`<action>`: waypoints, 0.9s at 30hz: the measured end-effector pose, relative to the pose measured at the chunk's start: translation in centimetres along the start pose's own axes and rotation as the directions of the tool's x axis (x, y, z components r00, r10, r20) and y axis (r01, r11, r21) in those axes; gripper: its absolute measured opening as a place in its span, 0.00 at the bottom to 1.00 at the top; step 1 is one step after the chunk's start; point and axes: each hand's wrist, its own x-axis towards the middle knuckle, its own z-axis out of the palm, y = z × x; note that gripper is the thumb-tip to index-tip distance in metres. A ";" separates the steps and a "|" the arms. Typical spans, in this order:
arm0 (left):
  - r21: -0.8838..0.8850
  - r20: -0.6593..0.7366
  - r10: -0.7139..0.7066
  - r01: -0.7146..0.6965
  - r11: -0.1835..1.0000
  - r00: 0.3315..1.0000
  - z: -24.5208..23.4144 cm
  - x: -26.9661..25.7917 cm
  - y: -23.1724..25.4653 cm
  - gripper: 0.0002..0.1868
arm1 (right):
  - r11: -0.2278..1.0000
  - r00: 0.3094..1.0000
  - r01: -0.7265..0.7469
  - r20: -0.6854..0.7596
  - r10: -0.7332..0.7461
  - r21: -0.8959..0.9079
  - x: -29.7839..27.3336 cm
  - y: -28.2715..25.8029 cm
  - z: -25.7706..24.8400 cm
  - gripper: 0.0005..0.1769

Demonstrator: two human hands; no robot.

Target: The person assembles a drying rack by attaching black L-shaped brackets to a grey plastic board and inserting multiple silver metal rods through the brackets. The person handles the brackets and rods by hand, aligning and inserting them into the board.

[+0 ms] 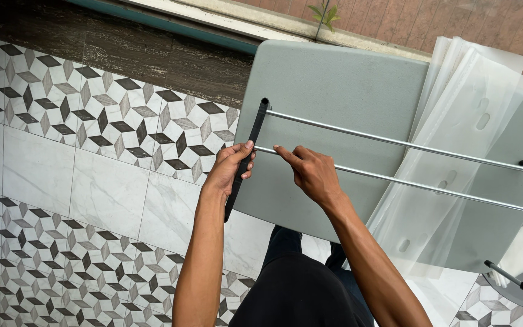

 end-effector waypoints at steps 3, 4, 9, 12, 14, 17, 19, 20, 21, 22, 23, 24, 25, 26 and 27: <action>-0.030 0.035 -0.020 0.021 0.999 0.999 -0.2 0.2 0.3 0.16 | 1.000 1.000 0.007 -0.011 -0.007 -0.004 0.1 0.1 0.1 0.30; -0.039 0.049 -0.025 0.027 0.999 0.998 -0.3 0.4 0.4 0.16 | 1.000 1.000 0.011 -0.018 -0.011 -0.010 0.2 0.1 0.1 0.31; -0.005 0.031 -0.035 0.036 0.999 0.999 -0.3 0.5 0.5 0.17 | 1.000 0.999 0.025 -0.039 -0.026 -0.018 0.3 0.0 0.1 0.30; -0.016 0.030 -0.028 0.028 0.999 0.999 -0.1 0.2 0.3 0.17 | 1.000 1.000 0.004 -0.014 -0.005 -0.011 0.4 0.0 0.0 0.32; 0.003 0.030 -0.002 0.002 1.000 1.000 0.3 0.2 0.5 0.16 | 1.000 1.000 -0.009 0.003 0.009 0.024 0.6 0.1 -0.2 0.32; 0.131 0.030 0.070 -0.073 0.989 0.997 0.9 0.0 0.6 0.23 | 0.999 0.999 -0.025 0.020 0.025 0.039 0.4 0.0 -0.2 0.30; 0.309 0.043 0.161 -0.166 0.937 0.986 1.6 -0.1 0.6 0.34 | 0.999 1.000 -0.026 0.004 0.026 0.048 0.5 0.0 -0.1 0.32; 0.338 0.062 0.144 -0.157 0.928 0.988 2.0 0.0 0.7 0.35 | 0.998 1.000 -0.025 -0.004 0.025 0.052 0.6 0.1 -0.1 0.32; 0.368 0.077 0.126 -0.145 0.919 0.989 2.3 -0.1 0.8 0.36 | 0.998 1.000 -0.027 0.014 0.026 0.049 0.6 0.1 -0.1 0.31; 0.396 0.091 0.106 -0.134 0.908 0.990 2.6 -0.2 0.8 0.37 | 0.999 0.999 -0.028 0.033 0.027 0.046 0.6 0.2 -0.2 0.30; 0.393 0.089 0.092 -0.120 0.912 0.992 2.8 -0.3 0.9 0.39 | 0.999 0.998 -0.031 0.049 0.029 0.042 0.6 0.3 -0.1 0.28; 0.389 0.086 0.079 -0.106 0.915 0.993 3.0 -0.3 0.9 0.40 | 0.999 0.999 -0.022 0.047 0.020 0.032 0.6 0.3 -0.1 0.31; 0.383 0.085 0.066 -0.094 0.919 0.994 3.3 -0.3 0.9 0.41 | 1.000 0.999 -0.012 0.046 0.011 0.020 0.6 0.5 -0.1 0.33; 0.368 0.086 0.073 -0.100 0.924 0.994 3.4 -0.3 1.0 0.42 | 1.000 0.999 -0.002 0.045 0.002 0.008 0.7 0.7 -0.1 0.35; 0.354 0.087 0.075 -0.101 0.930 0.993 3.5 -0.4 0.9 0.42 | 1.000 0.998 -0.007 0.059 0.007 0.005 0.6 0.7 -0.1 0.35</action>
